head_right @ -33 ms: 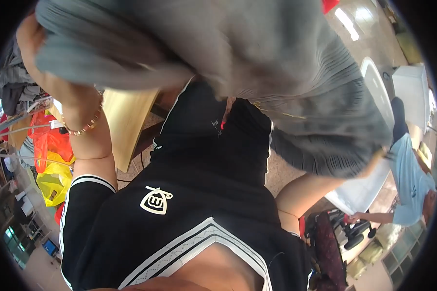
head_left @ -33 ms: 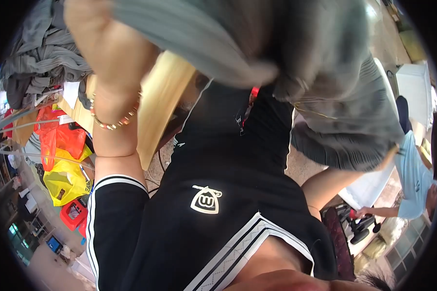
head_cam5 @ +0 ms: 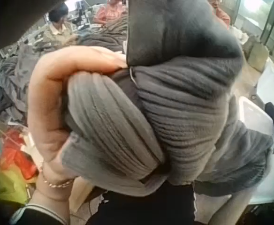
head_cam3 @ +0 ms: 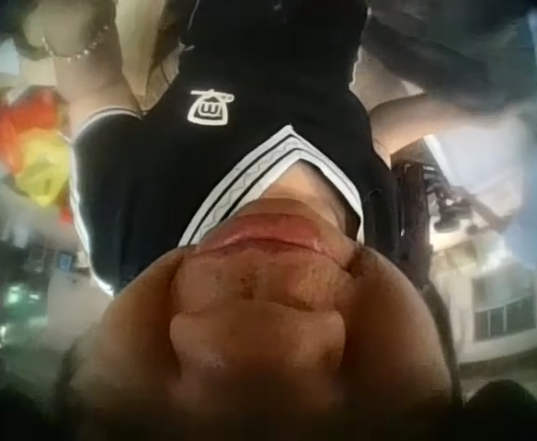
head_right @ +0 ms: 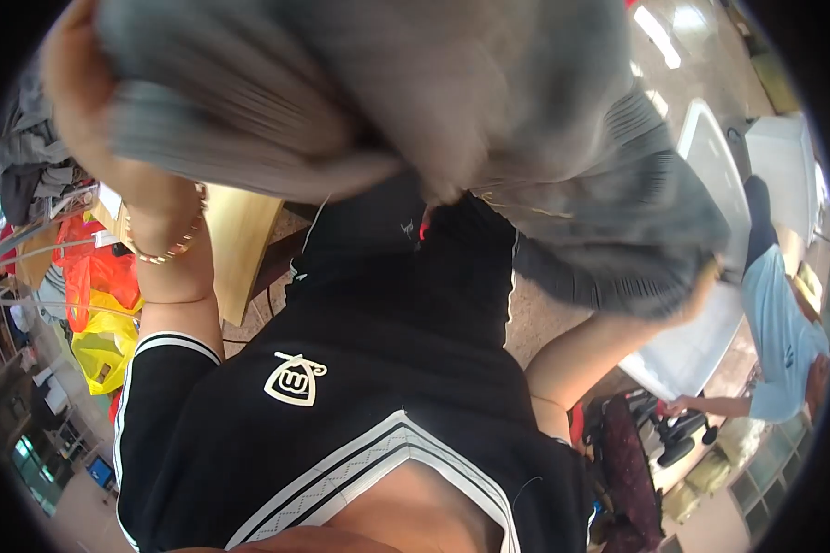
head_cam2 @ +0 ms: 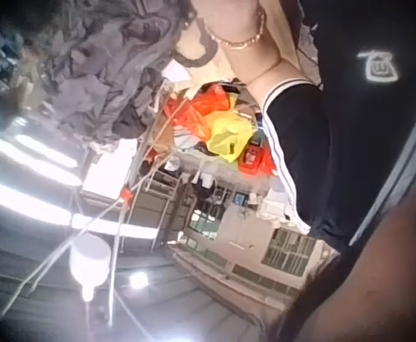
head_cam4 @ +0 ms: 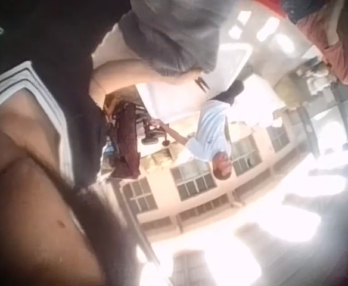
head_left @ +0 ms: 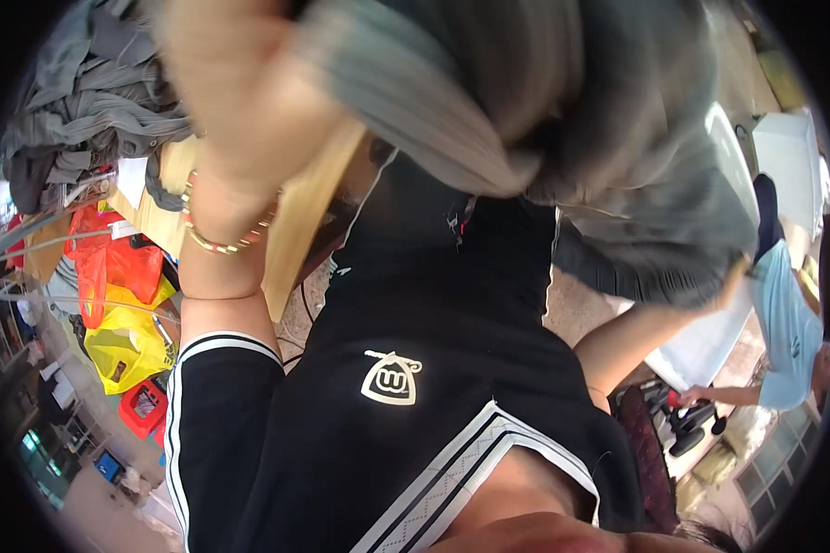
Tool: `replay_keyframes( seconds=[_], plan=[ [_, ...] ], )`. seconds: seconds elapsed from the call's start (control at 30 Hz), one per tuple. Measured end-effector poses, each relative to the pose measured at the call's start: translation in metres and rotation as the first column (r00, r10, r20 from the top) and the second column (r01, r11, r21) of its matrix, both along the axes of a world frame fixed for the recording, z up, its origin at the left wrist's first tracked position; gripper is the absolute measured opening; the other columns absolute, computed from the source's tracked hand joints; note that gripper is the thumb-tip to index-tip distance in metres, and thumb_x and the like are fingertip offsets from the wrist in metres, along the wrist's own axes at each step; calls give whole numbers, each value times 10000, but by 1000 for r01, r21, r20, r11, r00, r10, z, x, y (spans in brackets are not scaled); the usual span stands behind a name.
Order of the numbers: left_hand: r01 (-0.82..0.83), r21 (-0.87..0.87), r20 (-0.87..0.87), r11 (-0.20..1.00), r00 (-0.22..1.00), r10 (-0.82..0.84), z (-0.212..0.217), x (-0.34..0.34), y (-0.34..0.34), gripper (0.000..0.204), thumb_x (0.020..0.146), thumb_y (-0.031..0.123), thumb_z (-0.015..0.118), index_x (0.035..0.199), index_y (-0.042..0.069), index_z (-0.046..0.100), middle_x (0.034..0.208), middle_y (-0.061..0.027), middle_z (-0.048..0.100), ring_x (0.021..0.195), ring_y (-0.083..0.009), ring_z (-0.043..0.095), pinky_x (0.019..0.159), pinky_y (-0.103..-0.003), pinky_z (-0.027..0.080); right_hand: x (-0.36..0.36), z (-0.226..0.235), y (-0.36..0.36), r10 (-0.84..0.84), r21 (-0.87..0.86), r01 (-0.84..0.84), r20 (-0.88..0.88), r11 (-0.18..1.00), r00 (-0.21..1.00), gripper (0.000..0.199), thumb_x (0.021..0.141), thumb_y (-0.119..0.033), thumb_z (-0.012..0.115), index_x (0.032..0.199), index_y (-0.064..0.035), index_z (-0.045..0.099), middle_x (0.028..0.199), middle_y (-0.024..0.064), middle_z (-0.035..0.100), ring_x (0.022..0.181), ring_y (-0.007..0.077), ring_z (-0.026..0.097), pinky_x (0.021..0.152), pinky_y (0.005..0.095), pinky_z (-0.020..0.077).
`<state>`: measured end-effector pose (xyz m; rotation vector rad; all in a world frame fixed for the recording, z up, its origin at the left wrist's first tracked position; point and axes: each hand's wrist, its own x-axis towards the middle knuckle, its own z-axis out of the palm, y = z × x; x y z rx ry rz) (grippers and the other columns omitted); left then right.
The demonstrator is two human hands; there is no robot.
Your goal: Trimming excess material and threads from textile components using hand snips.
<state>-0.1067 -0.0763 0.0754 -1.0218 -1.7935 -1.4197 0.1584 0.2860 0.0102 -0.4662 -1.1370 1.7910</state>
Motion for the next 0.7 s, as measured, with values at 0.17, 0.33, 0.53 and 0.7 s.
replay_keyframes(
  seconds=[0.17, 0.33, 0.53, 0.7],
  plan=[
    [362, -600, 157, 713, 928, -339, -82, 57, 52, 519, 654, -116, 603, 1129, 83, 663, 1215, -70, 666, 1239, -295, 599, 1095, -491, 441, 5, -61, 13, 117, 14, -149, 548, 989, 828, 330, 991, -112, 674, 1261, 76, 649, 1149, 161, 709, 988, 220, 708, 883, 349, 573],
    [514, -828, 494, 225, 858, -142, -137, 85, 17, 303, 873, 126, 740, 1158, 61, 664, 1233, -91, 663, 1252, -315, 582, 1108, -481, 422, 0, -102, -17, 186, 3, -343, 836, 939, 517, 249, 971, -131, 723, 1180, 3, 737, 985, 11, 710, 870, 82, 647, 803, 220, 511],
    [444, -770, 508, 459, 861, 18, -123, 59, 28, 188, 943, 196, 687, 1079, 68, 710, 1025, -136, 716, 903, -345, 698, 801, -424, 556, -19, -97, -35, -339, 596, -422, 770, 683, 540, 361, 852, -170, 828, 1194, -81, 757, 952, 82, 694, 870, 170, 656, 766, 263, 523],
    [213, -799, 327, 562, 939, 110, -158, 50, 48, 213, 924, 189, 707, 1086, 50, 717, 1087, -113, 707, 988, -343, 671, 857, -420, 540, -50, -79, -88, -251, 754, -432, 600, 495, 760, 415, 792, -153, 888, 1188, -114, 773, 880, -21, 580, 690, 50, 447, 564, 206, 357]
  ],
)
